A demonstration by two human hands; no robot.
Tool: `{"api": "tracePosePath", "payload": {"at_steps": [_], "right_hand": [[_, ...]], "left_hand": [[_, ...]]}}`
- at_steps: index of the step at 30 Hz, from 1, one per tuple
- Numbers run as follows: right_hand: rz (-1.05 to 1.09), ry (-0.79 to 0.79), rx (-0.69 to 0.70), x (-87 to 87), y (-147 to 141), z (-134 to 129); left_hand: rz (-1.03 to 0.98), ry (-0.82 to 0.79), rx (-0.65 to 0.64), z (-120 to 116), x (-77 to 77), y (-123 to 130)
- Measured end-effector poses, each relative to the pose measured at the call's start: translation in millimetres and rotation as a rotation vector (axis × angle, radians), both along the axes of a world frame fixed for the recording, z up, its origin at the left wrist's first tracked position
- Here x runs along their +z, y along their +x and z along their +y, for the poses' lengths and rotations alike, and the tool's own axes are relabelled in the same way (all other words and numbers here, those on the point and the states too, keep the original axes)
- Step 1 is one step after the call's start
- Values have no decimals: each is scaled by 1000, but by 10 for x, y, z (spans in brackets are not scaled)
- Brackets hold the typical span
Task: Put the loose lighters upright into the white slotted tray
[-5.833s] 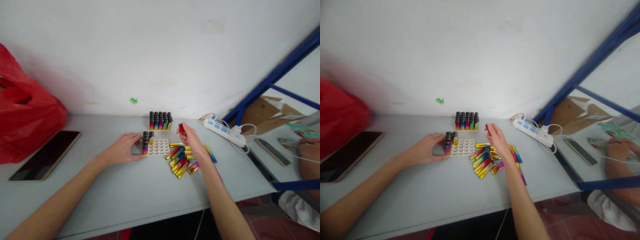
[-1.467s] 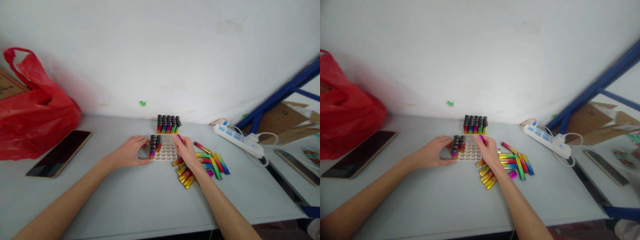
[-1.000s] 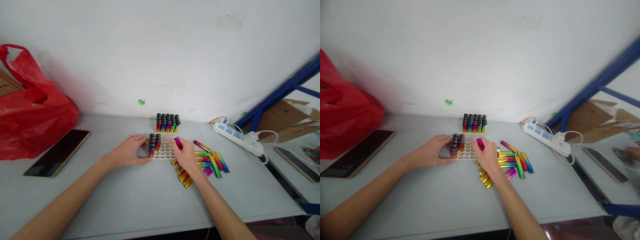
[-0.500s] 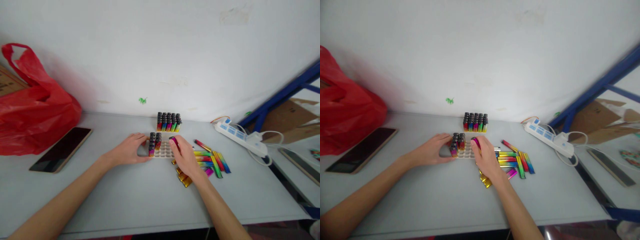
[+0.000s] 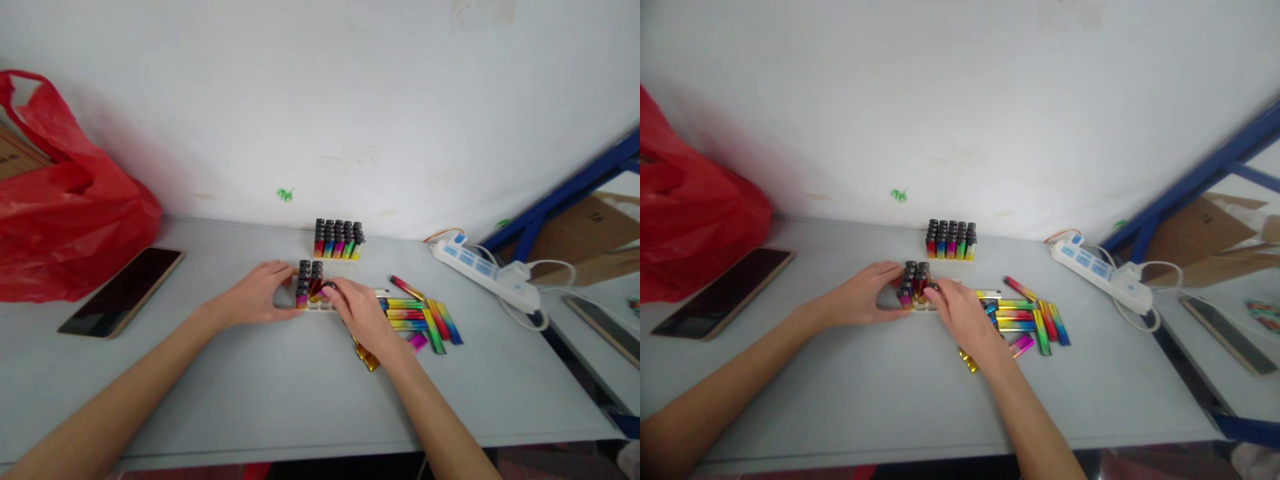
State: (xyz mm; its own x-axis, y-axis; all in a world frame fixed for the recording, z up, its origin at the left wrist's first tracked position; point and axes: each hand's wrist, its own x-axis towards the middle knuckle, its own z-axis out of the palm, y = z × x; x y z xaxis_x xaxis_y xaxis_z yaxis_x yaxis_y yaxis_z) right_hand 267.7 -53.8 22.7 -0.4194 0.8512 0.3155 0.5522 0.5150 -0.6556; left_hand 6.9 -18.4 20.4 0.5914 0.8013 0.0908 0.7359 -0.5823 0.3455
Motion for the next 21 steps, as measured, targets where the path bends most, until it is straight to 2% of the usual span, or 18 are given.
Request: {"api": "tracePosePath", "payload": {"at_steps": [6,9,13,16,19,21], "right_hand": [[-282,133,54,73,-65,43],[-398,150,-41,130,-174,19],[-444,117,-179,123,-233,-18],[-396,80,-204,93,-112,-17],[-222,105,-246,97,116,17],[-96,157,-337,116,289,55]], "left_hand": [[-26,19,-27,17,-45,-22],[-29,17,-20,19,-52,-21],[-14,11,-14,25,-48,-14],[-14,21,-15,33,-39,-7],[-11,25,2,42,-33,-6],[-7,20,9,48,-29,-8]]}}
